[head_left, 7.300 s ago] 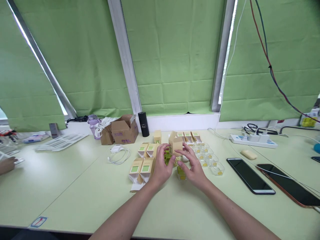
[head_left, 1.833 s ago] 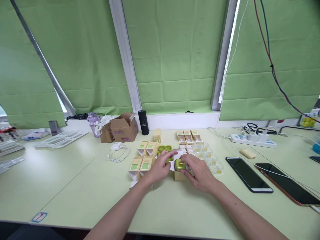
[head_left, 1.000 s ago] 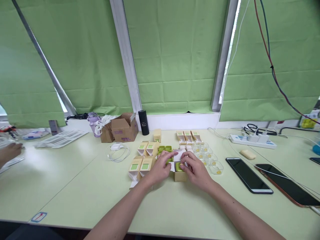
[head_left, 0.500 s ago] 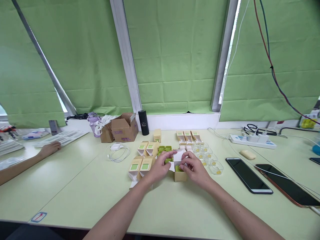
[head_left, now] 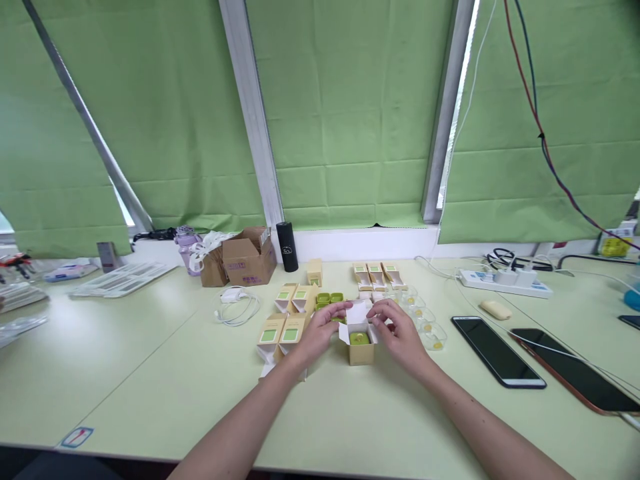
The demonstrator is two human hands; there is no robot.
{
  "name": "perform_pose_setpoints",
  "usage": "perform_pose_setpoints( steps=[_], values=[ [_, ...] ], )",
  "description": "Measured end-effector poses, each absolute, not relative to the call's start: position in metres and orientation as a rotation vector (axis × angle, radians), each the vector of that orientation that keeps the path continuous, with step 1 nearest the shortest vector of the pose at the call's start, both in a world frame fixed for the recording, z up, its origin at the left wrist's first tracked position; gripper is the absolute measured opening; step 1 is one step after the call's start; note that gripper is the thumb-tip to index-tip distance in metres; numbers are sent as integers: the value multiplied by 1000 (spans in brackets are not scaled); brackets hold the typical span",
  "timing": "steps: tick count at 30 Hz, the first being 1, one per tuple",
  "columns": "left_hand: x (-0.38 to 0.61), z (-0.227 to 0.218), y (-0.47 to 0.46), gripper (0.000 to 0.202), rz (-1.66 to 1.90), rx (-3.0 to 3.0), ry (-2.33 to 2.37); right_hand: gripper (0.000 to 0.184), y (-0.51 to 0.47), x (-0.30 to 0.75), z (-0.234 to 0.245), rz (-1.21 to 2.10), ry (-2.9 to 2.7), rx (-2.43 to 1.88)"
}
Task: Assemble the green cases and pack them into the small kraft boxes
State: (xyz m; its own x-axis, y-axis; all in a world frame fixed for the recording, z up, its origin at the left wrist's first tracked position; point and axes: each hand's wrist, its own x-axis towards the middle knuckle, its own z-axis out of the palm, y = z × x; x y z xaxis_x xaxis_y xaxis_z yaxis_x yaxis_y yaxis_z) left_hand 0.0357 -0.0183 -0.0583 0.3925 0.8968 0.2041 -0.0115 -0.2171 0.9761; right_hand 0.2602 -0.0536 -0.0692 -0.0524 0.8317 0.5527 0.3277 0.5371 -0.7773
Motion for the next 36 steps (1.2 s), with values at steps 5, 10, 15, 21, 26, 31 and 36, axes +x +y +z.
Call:
perform_pose_setpoints(
  steps=[5,10,15,21,26,31,36],
  values=[
    [37,-60,-18,61,1049,1564,833,17,-52,264,-68,509,-1538,-1050],
    [39,-57,-22,53,1040,1600,852,17,-48,265,-72,609,-1470,-1095],
    [42,-55,-26,44,1059,1645,851,29,-45,264,-75,749,-1423,-1094],
    [42,-67,-22,44,1044,1688,863,41,-44,263,-78,886,-1400,-1058],
    [42,-73,-22,46,1011,1680,854,45,-45,262,-77,931,-1362,-1042],
    [46,-74,-26,49,1013,1639,832,47,-46,261,-75,989,-1328,-1036],
    [49,-73,-29,53,1002,1612,817,49,-46,261,-76,1026,-1314,-1018]
  ],
)
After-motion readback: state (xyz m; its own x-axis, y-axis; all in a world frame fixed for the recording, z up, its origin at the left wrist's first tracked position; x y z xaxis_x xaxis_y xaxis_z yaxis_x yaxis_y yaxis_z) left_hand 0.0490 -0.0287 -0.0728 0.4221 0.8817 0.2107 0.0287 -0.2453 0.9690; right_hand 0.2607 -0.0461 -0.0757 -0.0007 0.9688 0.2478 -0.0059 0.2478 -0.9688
